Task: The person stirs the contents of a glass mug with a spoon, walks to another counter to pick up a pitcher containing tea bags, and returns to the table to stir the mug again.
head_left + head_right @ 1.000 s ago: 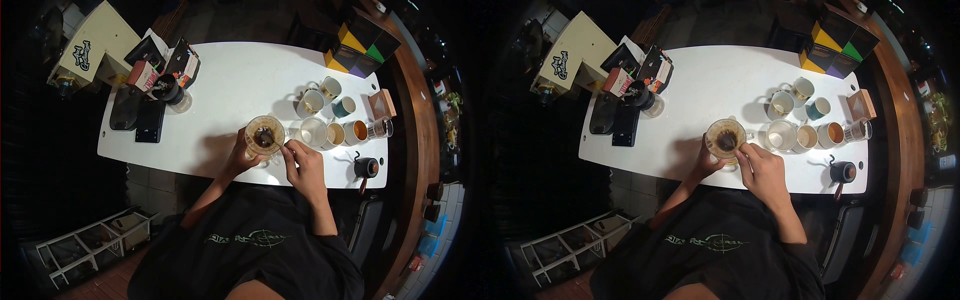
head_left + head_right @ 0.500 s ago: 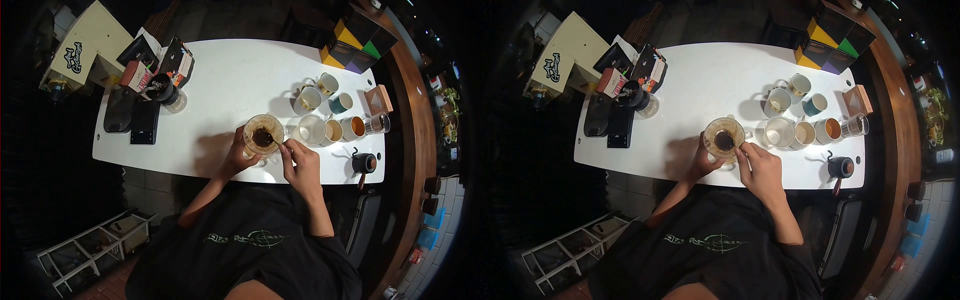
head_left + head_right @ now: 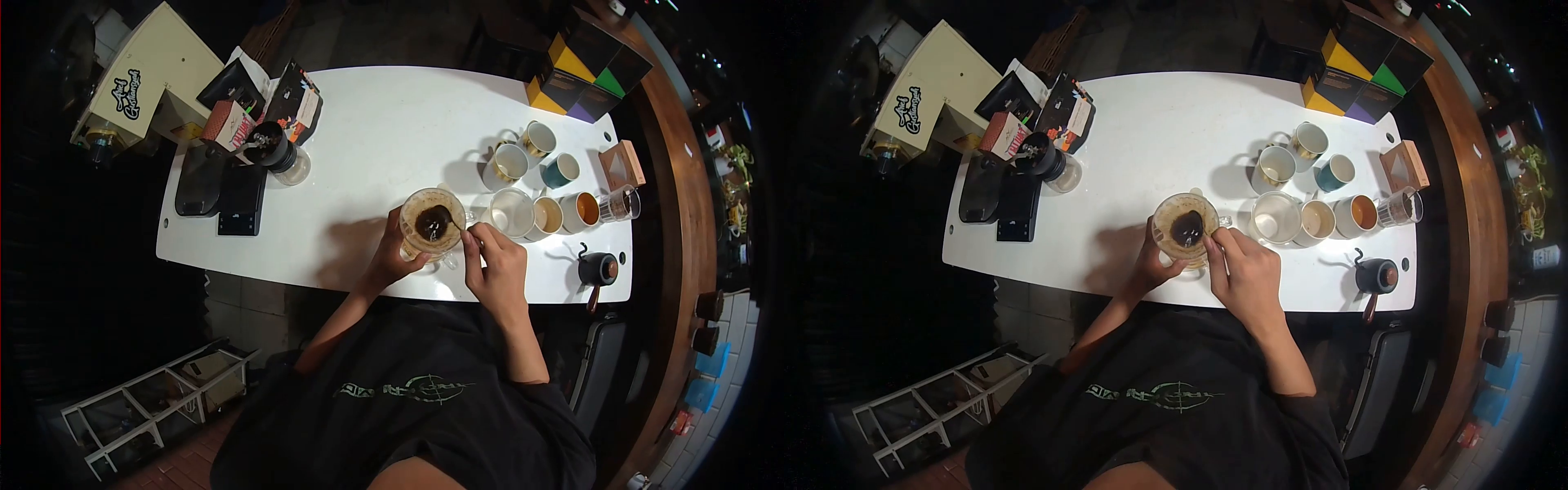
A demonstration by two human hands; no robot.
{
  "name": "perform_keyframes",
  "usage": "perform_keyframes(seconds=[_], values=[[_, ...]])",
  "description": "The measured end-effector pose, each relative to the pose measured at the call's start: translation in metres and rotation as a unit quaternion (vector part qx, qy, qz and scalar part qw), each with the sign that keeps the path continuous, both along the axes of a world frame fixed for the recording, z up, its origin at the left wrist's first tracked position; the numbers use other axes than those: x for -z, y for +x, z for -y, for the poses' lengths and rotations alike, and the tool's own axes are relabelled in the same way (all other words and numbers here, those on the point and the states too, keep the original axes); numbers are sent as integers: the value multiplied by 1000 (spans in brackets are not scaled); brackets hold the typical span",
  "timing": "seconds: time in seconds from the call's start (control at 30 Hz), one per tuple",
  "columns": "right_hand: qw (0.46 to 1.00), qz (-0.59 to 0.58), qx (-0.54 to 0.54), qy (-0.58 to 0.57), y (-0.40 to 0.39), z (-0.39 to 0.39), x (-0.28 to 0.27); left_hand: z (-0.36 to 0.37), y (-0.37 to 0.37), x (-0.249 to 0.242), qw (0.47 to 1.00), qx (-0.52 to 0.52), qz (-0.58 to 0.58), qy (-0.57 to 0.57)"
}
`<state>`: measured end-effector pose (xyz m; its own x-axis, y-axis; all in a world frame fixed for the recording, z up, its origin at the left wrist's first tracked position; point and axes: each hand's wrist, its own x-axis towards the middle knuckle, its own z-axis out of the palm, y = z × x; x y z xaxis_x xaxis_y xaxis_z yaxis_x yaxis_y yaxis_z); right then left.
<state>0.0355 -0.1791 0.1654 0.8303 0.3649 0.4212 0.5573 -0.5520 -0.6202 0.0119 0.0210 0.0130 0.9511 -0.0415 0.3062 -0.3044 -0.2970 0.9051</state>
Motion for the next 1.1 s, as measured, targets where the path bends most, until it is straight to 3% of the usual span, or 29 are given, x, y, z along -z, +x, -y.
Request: perform_keyframes(seconds=[0.1, 0.37, 0.57, 0.77, 1.0, 1.1], values=[[1000, 21, -2, -17, 2, -1, 0, 1, 0, 1, 1000, -4, 13, 11], [995, -78, -37, 40, -2, 4, -11, -1, 2, 6, 998, -12, 51, 29], [998, -26, -42, -25, 5, 3, -5, 0, -1, 3, 999, -22, 19, 26], [993, -93, -64, 40, 4, 5, 0, 2, -1, 3, 1000, -22, 0, -8], [997, -62, -36, -11, 5, 2, -3, 0, 0, 5, 999, -22, 34, 34], [992, -106, -56, 42, 6, 2, -4, 0, 1, 9, 998, -23, 48, 44]])
